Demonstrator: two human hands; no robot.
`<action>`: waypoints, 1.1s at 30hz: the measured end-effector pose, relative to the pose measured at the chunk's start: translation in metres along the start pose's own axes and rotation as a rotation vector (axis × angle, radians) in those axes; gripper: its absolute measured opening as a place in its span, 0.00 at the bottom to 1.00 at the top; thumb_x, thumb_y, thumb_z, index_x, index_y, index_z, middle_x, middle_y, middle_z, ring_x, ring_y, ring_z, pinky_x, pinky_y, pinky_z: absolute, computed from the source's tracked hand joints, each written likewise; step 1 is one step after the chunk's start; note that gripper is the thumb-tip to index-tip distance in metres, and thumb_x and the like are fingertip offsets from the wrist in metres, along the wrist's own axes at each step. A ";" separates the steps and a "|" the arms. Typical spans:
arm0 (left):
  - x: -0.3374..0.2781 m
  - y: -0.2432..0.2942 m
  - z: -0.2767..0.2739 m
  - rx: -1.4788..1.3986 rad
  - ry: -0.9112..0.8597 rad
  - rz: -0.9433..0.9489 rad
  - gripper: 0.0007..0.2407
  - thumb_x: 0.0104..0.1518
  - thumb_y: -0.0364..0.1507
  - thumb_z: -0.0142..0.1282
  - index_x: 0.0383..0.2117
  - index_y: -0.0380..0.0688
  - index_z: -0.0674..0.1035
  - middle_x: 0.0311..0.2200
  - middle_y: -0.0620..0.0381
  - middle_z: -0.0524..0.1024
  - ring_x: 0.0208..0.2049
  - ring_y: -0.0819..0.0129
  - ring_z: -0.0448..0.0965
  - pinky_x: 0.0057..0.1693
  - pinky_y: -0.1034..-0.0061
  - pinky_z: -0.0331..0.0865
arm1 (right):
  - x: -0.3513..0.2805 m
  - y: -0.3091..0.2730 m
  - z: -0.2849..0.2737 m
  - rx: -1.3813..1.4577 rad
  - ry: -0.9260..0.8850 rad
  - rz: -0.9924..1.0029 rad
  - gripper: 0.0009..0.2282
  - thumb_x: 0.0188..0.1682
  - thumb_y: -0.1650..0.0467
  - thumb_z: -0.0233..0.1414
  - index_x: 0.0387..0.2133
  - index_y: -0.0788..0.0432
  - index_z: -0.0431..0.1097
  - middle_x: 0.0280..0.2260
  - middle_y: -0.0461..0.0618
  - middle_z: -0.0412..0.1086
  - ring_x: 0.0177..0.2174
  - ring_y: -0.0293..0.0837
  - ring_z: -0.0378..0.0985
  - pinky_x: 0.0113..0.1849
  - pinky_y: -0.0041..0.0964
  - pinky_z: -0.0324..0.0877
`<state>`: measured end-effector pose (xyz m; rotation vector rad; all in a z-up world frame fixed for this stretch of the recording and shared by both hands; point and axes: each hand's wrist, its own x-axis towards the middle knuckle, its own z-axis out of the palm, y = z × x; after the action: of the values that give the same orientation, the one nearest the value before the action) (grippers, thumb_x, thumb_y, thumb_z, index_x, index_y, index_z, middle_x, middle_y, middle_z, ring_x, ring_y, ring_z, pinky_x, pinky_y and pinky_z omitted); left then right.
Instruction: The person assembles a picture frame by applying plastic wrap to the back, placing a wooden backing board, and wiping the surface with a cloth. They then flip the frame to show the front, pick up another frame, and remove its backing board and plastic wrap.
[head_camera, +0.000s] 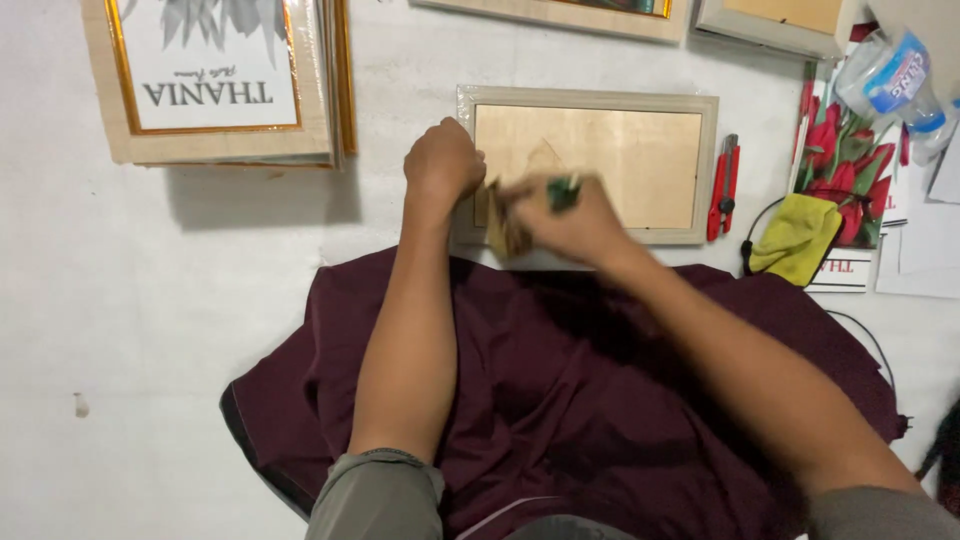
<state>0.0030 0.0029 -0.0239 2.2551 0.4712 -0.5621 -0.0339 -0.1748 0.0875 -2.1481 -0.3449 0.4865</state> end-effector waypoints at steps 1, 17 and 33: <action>-0.002 0.002 -0.002 -0.003 0.001 -0.001 0.20 0.56 0.29 0.60 0.50 0.23 0.74 0.40 0.32 0.79 0.47 0.33 0.80 0.51 0.42 0.75 | 0.015 0.005 -0.003 -0.002 -0.002 -0.001 0.13 0.38 0.68 0.54 0.34 0.55 0.83 0.23 0.58 0.77 0.28 0.45 0.77 0.35 0.42 0.73; -0.012 0.012 -0.017 0.042 -0.023 -0.083 0.11 0.59 0.32 0.59 0.40 0.35 0.80 0.33 0.48 0.82 0.32 0.59 0.83 0.41 0.67 0.77 | 0.044 0.065 -0.136 -0.128 0.322 0.275 0.11 0.49 0.74 0.51 0.43 0.58 0.77 0.37 0.53 0.78 0.32 0.41 0.83 0.35 0.29 0.81; -0.002 0.001 -0.008 -0.055 0.009 0.028 0.14 0.57 0.30 0.60 0.39 0.25 0.81 0.34 0.32 0.81 0.43 0.35 0.82 0.48 0.47 0.77 | -0.047 0.116 -0.114 -0.781 -0.042 0.202 0.18 0.42 0.70 0.61 0.47 0.37 0.79 0.36 0.50 0.80 0.40 0.64 0.81 0.45 0.55 0.76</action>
<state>0.0036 0.0084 -0.0171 2.2098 0.4531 -0.5188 -0.0153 -0.3416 0.0637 -2.9539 -0.3832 0.5714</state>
